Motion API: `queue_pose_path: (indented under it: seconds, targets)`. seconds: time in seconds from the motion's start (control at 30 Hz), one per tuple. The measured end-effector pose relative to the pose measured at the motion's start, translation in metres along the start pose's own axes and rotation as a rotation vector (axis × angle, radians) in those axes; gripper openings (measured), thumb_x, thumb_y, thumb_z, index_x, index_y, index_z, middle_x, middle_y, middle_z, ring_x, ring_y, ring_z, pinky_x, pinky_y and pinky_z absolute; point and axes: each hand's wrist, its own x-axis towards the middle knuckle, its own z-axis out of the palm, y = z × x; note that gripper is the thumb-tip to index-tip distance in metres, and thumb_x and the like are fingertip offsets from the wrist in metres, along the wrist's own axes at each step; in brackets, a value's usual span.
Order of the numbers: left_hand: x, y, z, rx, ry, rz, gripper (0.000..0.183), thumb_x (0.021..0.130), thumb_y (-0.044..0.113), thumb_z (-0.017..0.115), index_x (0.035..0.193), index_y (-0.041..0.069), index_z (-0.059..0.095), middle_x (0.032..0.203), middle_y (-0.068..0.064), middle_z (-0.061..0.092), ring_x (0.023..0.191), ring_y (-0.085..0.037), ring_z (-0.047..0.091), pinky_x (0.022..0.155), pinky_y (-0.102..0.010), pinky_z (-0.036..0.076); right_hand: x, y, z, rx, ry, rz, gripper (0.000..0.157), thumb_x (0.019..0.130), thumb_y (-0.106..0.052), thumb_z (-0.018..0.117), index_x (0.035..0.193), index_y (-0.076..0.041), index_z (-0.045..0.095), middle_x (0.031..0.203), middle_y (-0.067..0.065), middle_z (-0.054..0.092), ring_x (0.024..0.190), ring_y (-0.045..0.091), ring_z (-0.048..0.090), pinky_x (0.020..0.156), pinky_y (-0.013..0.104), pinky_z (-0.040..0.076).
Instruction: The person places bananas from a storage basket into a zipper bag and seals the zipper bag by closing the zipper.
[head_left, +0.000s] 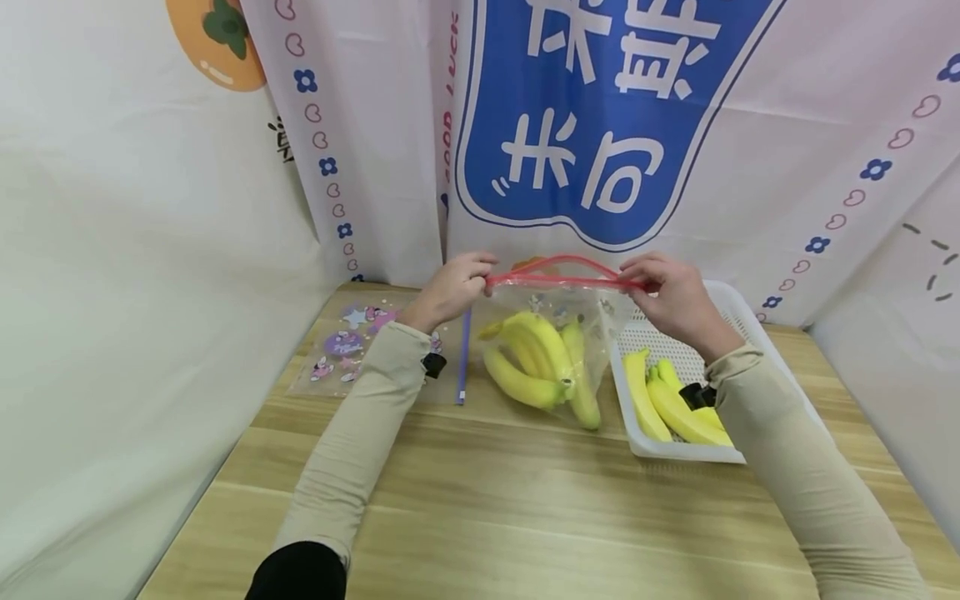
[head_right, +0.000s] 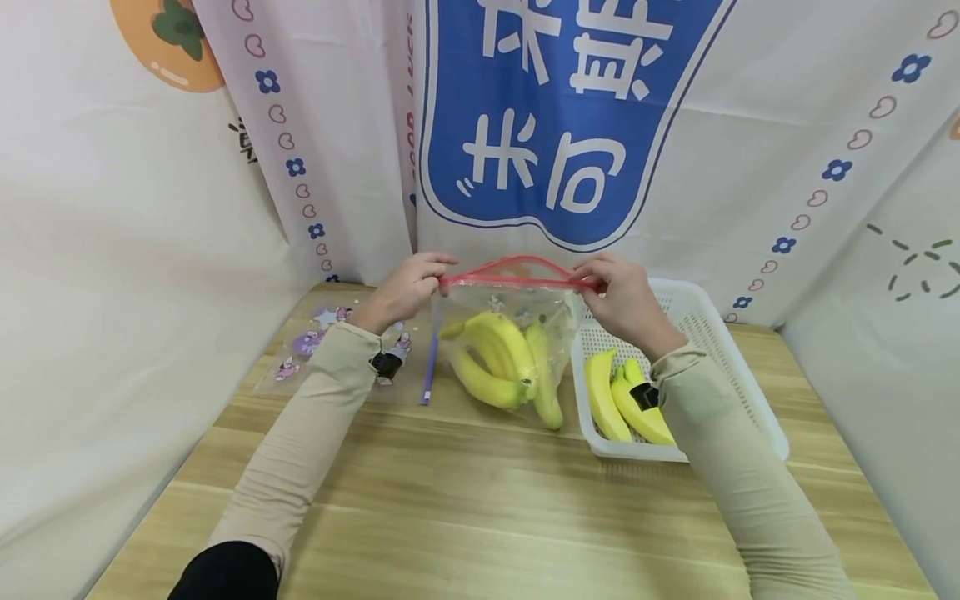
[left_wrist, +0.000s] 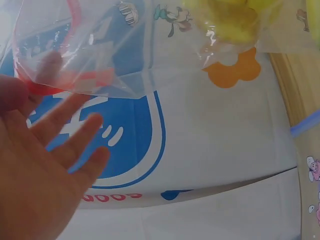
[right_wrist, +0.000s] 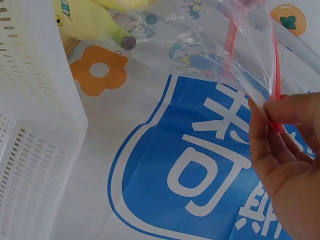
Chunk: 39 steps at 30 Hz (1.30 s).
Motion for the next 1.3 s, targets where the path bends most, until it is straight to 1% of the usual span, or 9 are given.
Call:
queue_pose_path:
  seconds: [0.1, 0.23, 0.37, 0.53, 0.67, 0.93, 1.13, 1.23, 1.3]
  targets:
    - [-0.003, 0.000, 0.000, -0.053, -0.021, 0.021, 0.021, 0.077, 0.005, 0.042, 0.069, 0.006, 0.061, 0.109, 0.000, 0.055, 0.104, -0.017, 0.046, 0.082, -0.033, 0.038, 0.001, 0.003, 0.001, -0.016, -0.005, 0.032, 0.016, 0.075, 0.004, 0.063, 0.089, -0.004, 0.066, 0.089, 0.006, 0.060, 0.067, 0.013, 0.058, 0.057, 0.023, 0.048]
    - [-0.006, -0.001, 0.001, -0.077, -0.011, 0.055, 0.015, 0.075, 0.000, 0.045, 0.077, 0.008, 0.058, 0.095, 0.001, 0.056, 0.081, -0.014, 0.049, 0.067, -0.030, 0.040, 0.000, 0.007, 0.000, -0.026, -0.053, 0.170, 0.017, 0.080, -0.002, 0.061, 0.096, -0.005, 0.063, 0.082, 0.008, 0.061, 0.062, 0.016, 0.055, 0.051, 0.030, 0.046]
    - [-0.008, 0.000, 0.000, -0.106, -0.028, 0.068, 0.020, 0.077, -0.002, 0.050, 0.090, 0.012, 0.055, 0.090, 0.002, 0.055, 0.076, -0.012, 0.049, 0.066, -0.030, 0.042, 0.000, 0.012, -0.002, -0.013, -0.093, 0.291, 0.015, 0.083, -0.009, 0.059, 0.098, -0.007, 0.062, 0.079, 0.006, 0.062, 0.063, 0.016, 0.054, 0.050, 0.029, 0.044]
    - [-0.010, 0.003, -0.001, -0.123, -0.075, 0.106, 0.022, 0.082, -0.001, 0.052, 0.103, 0.005, 0.056, 0.093, -0.005, 0.056, 0.084, -0.013, 0.050, 0.076, -0.028, 0.043, 0.000, 0.016, -0.004, 0.011, -0.085, 0.313, 0.013, 0.084, -0.012, 0.058, 0.096, -0.008, 0.061, 0.082, 0.005, 0.062, 0.068, 0.017, 0.056, 0.055, 0.029, 0.046]
    - [-0.014, 0.001, -0.003, -0.018, -0.019, 0.118, 0.023, 0.084, 0.001, 0.050, 0.106, 0.002, 0.058, 0.095, -0.006, 0.056, 0.084, -0.015, 0.048, 0.073, -0.025, 0.042, 0.000, 0.020, -0.004, 0.017, -0.053, 0.318, 0.013, 0.084, -0.011, 0.059, 0.096, -0.007, 0.060, 0.083, 0.007, 0.062, 0.071, 0.020, 0.056, 0.060, 0.032, 0.047]
    - [-0.025, 0.001, -0.011, 0.184, 0.128, 0.088, 0.032, 0.078, 0.006, 0.050, 0.108, 0.008, 0.059, 0.095, 0.000, 0.055, 0.082, -0.014, 0.043, 0.071, -0.028, 0.036, -0.001, 0.025, -0.004, 0.015, -0.038, 0.356, 0.011, 0.083, -0.011, 0.060, 0.094, -0.007, 0.059, 0.084, 0.007, 0.062, 0.074, 0.019, 0.055, 0.060, 0.030, 0.045]
    - [-0.032, 0.006, -0.011, 0.357, 0.203, 0.075, 0.018, 0.078, 0.013, 0.049, 0.087, 0.013, 0.065, 0.084, 0.003, 0.052, 0.077, -0.016, 0.042, 0.066, -0.032, 0.034, 0.000, 0.024, -0.004, 0.006, -0.050, 0.355, 0.010, 0.084, -0.011, 0.057, 0.094, -0.007, 0.058, 0.085, 0.007, 0.061, 0.076, 0.020, 0.055, 0.062, 0.034, 0.045]
    - [-0.035, 0.009, -0.008, 0.248, 0.218, 0.059, 0.016, 0.081, 0.012, 0.048, 0.083, 0.009, 0.064, 0.083, 0.000, 0.051, 0.076, -0.016, 0.046, 0.067, -0.030, 0.039, 0.002, 0.024, -0.004, 0.010, -0.053, 0.379, 0.011, 0.085, -0.011, 0.056, 0.095, -0.007, 0.058, 0.087, 0.007, 0.059, 0.079, 0.021, 0.053, 0.063, 0.035, 0.044]
    - [-0.036, 0.008, -0.004, 0.136, 0.191, 0.024, 0.014, 0.085, 0.013, 0.047, 0.085, 0.009, 0.060, 0.084, 0.000, 0.052, 0.076, -0.014, 0.049, 0.068, -0.026, 0.042, 0.003, 0.024, -0.005, 0.011, -0.052, 0.395, 0.012, 0.086, -0.012, 0.055, 0.096, -0.006, 0.057, 0.088, 0.008, 0.059, 0.081, 0.022, 0.052, 0.064, 0.035, 0.043]
